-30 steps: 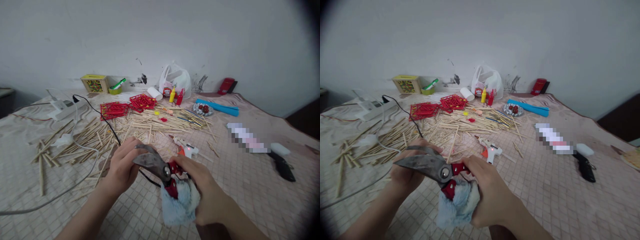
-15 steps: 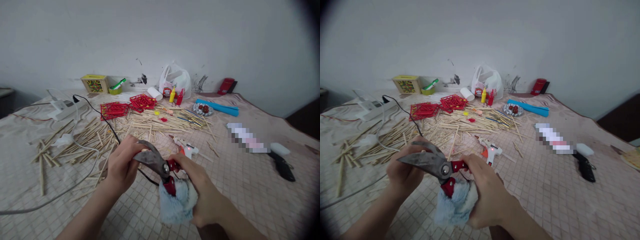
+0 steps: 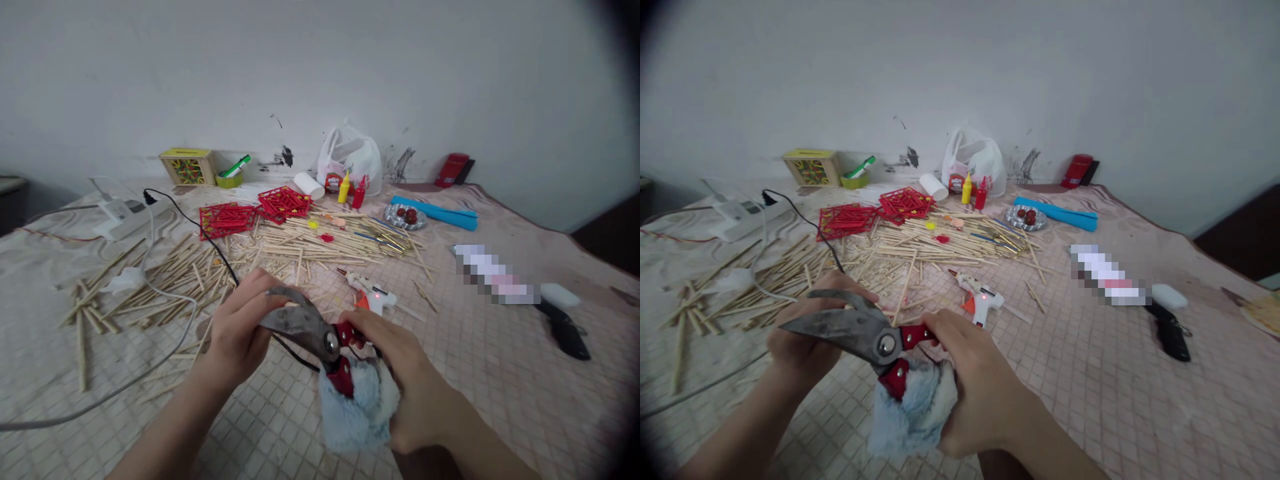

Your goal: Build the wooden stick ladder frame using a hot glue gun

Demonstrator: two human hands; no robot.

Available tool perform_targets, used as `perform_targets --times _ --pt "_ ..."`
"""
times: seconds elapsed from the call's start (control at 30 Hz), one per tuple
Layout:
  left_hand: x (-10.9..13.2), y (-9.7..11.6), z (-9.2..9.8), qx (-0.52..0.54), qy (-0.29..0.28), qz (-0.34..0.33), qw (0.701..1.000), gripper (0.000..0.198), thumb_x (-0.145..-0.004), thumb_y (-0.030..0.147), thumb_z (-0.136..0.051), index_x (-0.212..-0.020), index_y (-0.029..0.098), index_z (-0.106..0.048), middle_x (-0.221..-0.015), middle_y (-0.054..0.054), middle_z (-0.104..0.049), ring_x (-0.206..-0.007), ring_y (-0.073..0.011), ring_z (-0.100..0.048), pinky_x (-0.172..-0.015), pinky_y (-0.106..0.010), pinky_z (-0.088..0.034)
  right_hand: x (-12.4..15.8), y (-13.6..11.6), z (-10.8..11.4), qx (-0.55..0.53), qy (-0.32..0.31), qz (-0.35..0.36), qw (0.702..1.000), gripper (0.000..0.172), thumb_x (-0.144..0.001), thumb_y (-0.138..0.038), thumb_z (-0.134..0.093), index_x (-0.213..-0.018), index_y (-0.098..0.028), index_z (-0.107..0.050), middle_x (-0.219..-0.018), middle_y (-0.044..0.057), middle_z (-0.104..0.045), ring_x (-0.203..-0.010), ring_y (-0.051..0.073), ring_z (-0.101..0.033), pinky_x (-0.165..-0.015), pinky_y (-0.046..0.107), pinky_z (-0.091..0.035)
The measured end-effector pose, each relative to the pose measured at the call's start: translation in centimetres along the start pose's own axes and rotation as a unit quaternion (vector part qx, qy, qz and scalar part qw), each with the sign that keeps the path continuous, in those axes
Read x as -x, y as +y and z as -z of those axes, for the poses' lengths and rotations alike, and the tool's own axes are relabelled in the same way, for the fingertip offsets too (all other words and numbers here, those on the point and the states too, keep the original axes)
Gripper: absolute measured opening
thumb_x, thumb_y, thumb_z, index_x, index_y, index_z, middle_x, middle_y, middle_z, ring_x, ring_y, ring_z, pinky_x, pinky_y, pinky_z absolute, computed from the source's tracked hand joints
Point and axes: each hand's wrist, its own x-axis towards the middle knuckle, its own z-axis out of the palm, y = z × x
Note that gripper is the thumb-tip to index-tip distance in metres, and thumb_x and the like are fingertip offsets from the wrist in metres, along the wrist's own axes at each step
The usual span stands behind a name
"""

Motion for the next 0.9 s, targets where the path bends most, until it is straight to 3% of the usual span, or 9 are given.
perform_targets --times 0.1,0.3,0.4,0.6,0.73,0.9 --pt "-0.1 0.0 0.1 -0.02 -0.001 -0.017 1.0 0.01 -0.082 0.012 -0.048 -0.087 0.019 -0.054 -0.083 -0.007 -0.063 -0.071 -0.0171 -0.054 -0.063 -0.034 -0.044 0.1 0.2 0.1 0.014 0.01 0.008 1.0 0.061 -0.05 -0.024 -0.059 -0.109 -0.02 -0.041 -0.089 0.007 -0.059 -0.077 0.023 -0.06 -0.064 0.033 -0.048" --pt "0.0 0.2 0.4 -0.079 -0.027 0.035 0.996 0.014 -0.081 0.01 -0.049 -0.088 0.017 -0.059 -0.073 -0.004 -0.058 -0.071 -0.0162 -0.053 -0.064 -0.031 -0.043 0.0 -0.1 0.3 0.006 0.009 0.009 1.0 0.052 -0.052 -0.018 -0.054 -0.103 -0.024 -0.047 -0.082 0.002 -0.062 -0.072 0.021 -0.062 -0.058 0.029 -0.046" --pt "-0.2 0.5 0.3 -0.081 -0.013 0.018 0.996 0.015 -0.081 0.008 -0.047 -0.086 0.016 -0.058 -0.075 -0.004 -0.058 -0.071 -0.0151 -0.053 -0.063 -0.029 -0.042 -0.1 -0.2 0.3 0.015 0.014 0.006 1.0 0.051 -0.054 -0.014 -0.055 -0.104 -0.025 -0.047 -0.08 0.001 -0.062 -0.069 0.019 -0.062 -0.056 0.027 -0.046" --pt "-0.7 1.0 -0.2 -0.073 0.02 0.039 0.996 0.016 -0.084 0.013 -0.044 -0.092 0.016 -0.058 -0.074 -0.003 -0.056 -0.069 -0.0137 -0.05 -0.064 -0.029 -0.04 0.1 0.1 0.3 -0.041 0.056 -0.025 0.997 0.055 -0.055 -0.03 -0.056 -0.107 -0.021 -0.041 -0.086 0.004 -0.059 -0.075 0.021 -0.06 -0.059 0.029 -0.046" --pt "-0.5 1.0 -0.2 -0.044 0.024 0.05 0.997 0.021 -0.086 0.013 -0.038 -0.096 0.016 -0.057 -0.078 -0.005 -0.055 -0.072 -0.0153 -0.05 -0.064 -0.031 -0.04 0.3 0.2 0.0 -0.029 0.023 -0.042 0.998 0.06 -0.053 -0.028 -0.058 -0.11 -0.02 -0.04 -0.09 0.005 -0.057 -0.077 0.021 -0.058 -0.064 0.031 -0.046" --pt "-0.3 0.7 -0.1 -0.021 0.004 0.013 1.0 0.018 -0.083 0.01 -0.04 -0.092 0.016 -0.054 -0.087 -0.007 -0.059 -0.077 -0.0174 -0.051 -0.068 -0.034 -0.041 0.4 0.1 -0.5 0.01 0.014 -0.013 1.0 0.06 -0.051 -0.029 -0.062 -0.105 -0.02 -0.038 -0.093 0.007 -0.056 -0.082 0.023 -0.058 -0.067 0.032 -0.046"
